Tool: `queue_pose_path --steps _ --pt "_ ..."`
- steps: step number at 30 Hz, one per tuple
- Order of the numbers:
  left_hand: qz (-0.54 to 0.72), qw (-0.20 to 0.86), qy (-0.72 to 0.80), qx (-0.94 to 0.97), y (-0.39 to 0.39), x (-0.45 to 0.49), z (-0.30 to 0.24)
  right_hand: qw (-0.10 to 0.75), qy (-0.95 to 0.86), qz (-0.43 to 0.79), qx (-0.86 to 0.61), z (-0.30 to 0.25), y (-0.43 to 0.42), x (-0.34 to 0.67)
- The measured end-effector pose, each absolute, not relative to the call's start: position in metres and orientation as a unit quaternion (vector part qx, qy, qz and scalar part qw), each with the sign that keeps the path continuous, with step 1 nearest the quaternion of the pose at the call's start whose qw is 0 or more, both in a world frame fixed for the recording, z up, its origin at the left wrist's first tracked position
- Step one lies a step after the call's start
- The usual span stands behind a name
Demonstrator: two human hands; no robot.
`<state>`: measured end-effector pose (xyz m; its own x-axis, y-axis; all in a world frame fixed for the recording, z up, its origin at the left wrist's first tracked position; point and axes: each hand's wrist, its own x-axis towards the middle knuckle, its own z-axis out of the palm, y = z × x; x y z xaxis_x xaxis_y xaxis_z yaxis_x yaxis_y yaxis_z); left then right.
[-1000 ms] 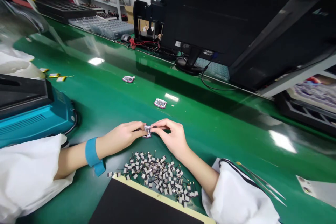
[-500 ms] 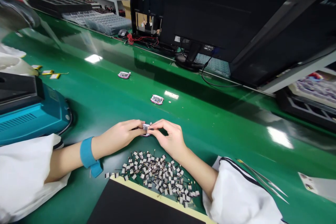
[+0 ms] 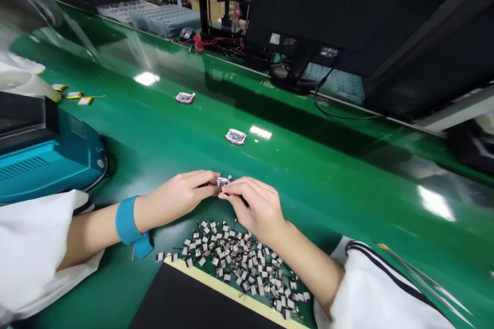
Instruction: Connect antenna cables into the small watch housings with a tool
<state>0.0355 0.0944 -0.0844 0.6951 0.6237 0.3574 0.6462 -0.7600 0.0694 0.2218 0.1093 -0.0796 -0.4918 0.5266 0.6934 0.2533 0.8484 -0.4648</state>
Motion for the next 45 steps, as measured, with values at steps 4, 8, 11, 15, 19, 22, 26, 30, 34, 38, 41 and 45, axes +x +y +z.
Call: queue_pose_path --steps 4,8,11,15,19,22,26,30,34,38,41,45 --pt "-0.178 0.023 -0.348 -0.92 0.094 0.036 -0.082 0.428 -0.85 0.156 -0.265 -0.082 0.111 0.223" --pt "-0.165 0.012 -0.354 -0.921 0.094 0.037 -0.082 0.419 -0.84 0.165 -0.302 -0.085 0.113 0.222" --pt "-0.162 0.009 -0.357 -0.92 0.094 0.037 -0.082 0.422 -0.843 0.167 -0.29 -0.087 0.113 0.22" --pt "-0.172 0.021 -0.353 -0.919 0.094 0.037 -0.081 0.449 -0.835 0.179 -0.265 -0.089 0.112 0.217" --pt "-0.173 0.019 -0.354 -0.919 0.093 0.037 -0.081 0.452 -0.824 0.203 -0.275 -0.09 0.112 0.216" --pt "-0.166 0.002 -0.358 -0.919 0.092 0.037 -0.081 0.446 -0.821 0.229 -0.274 -0.09 0.112 0.217" --pt "-0.165 -0.015 -0.364 -0.916 0.092 0.039 -0.079 0.432 -0.815 0.266 -0.28 -0.09 0.111 0.219" --pt "-0.168 -0.01 -0.364 -0.916 0.093 0.04 -0.081 0.43 -0.824 0.257 -0.266 -0.091 0.111 0.22" --pt "-0.198 -0.034 -0.355 -0.913 0.094 0.038 -0.081 0.433 -0.811 0.285 -0.271 -0.093 0.112 0.219" --pt "-0.213 -0.104 -0.357 -0.903 0.093 0.035 -0.08 0.444 -0.78 0.326 -0.297 -0.097 0.118 0.215" --pt "-0.229 -0.137 -0.366 -0.892 0.093 0.033 -0.079 0.448 -0.774 0.332 -0.299 -0.096 0.123 0.212" --pt "-0.241 -0.174 -0.396 -0.869 0.094 0.032 -0.08 0.441 -0.775 0.351 -0.285 -0.092 0.123 0.216"
